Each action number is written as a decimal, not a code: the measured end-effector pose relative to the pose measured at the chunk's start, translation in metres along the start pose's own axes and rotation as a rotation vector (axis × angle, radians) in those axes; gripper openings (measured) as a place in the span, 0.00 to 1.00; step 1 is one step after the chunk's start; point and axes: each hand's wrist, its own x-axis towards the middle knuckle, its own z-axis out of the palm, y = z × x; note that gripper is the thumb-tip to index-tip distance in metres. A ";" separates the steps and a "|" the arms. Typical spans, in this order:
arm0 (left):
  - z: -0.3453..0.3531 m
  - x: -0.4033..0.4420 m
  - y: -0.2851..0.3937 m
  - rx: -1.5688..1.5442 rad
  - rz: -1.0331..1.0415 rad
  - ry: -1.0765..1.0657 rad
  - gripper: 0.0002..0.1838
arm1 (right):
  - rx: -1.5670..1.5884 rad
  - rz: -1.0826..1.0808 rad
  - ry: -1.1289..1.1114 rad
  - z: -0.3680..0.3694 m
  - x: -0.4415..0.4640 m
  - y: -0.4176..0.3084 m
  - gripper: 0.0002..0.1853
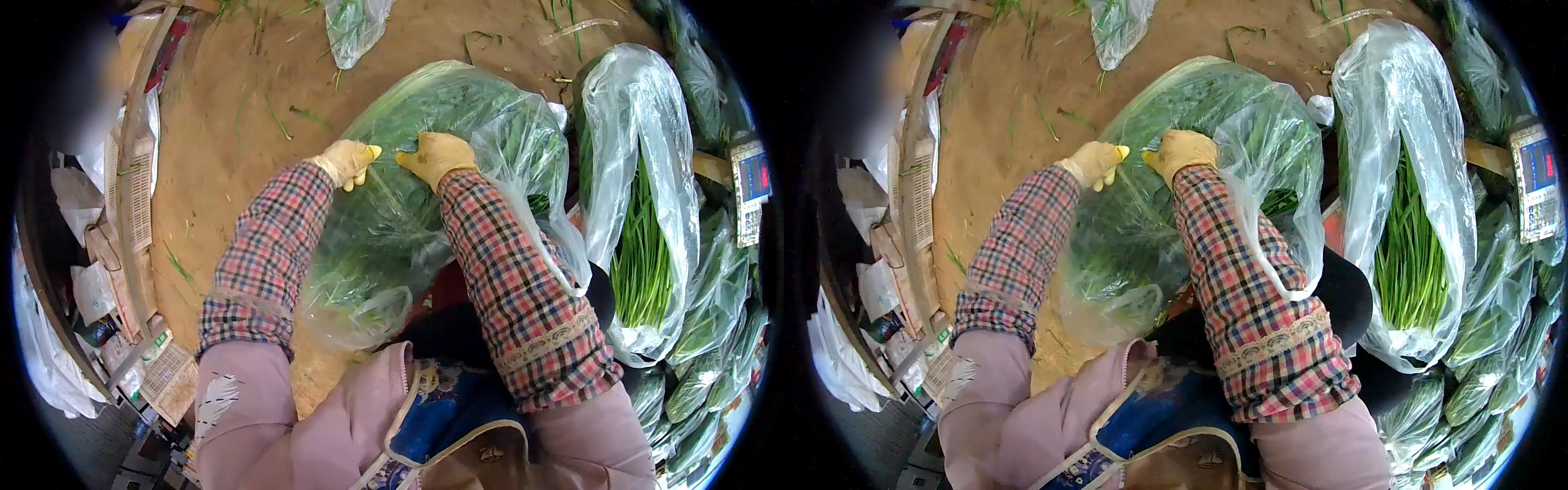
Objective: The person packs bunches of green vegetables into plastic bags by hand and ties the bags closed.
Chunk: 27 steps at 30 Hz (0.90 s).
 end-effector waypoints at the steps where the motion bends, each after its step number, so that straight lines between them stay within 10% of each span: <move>1: 0.009 -0.003 -0.005 -0.131 -0.028 0.043 0.29 | 0.010 -0.010 0.032 0.003 0.000 0.002 0.29; 5: 0.056 -0.044 -0.004 -1.079 -0.008 0.520 0.24 | 0.027 -0.010 0.039 0.004 0.004 0.005 0.27; 10: 0.076 -0.067 0.027 -1.219 -0.154 0.826 0.31 | 0.060 -0.039 0.065 0.004 -0.003 -0.001 0.27; 16: 0.069 -0.051 0.010 -1.587 0.150 0.671 0.32 | 0.081 -0.065 0.200 0.025 -0.004 0.006 0.27; 17: 0.062 -0.058 0.019 -1.668 -0.108 0.558 0.34 | 0.116 -0.035 0.164 0.033 -0.003 0.007 0.28; 23: 0.030 -0.029 0.011 -0.644 -0.340 0.327 0.28 | 0.137 -0.040 0.210 0.031 -0.016 0.001 0.27; 27: 0.053 -0.010 -0.013 -0.900 -0.228 0.435 0.23 | 0.259 -0.066 0.231 0.029 -0.036 0.007 0.27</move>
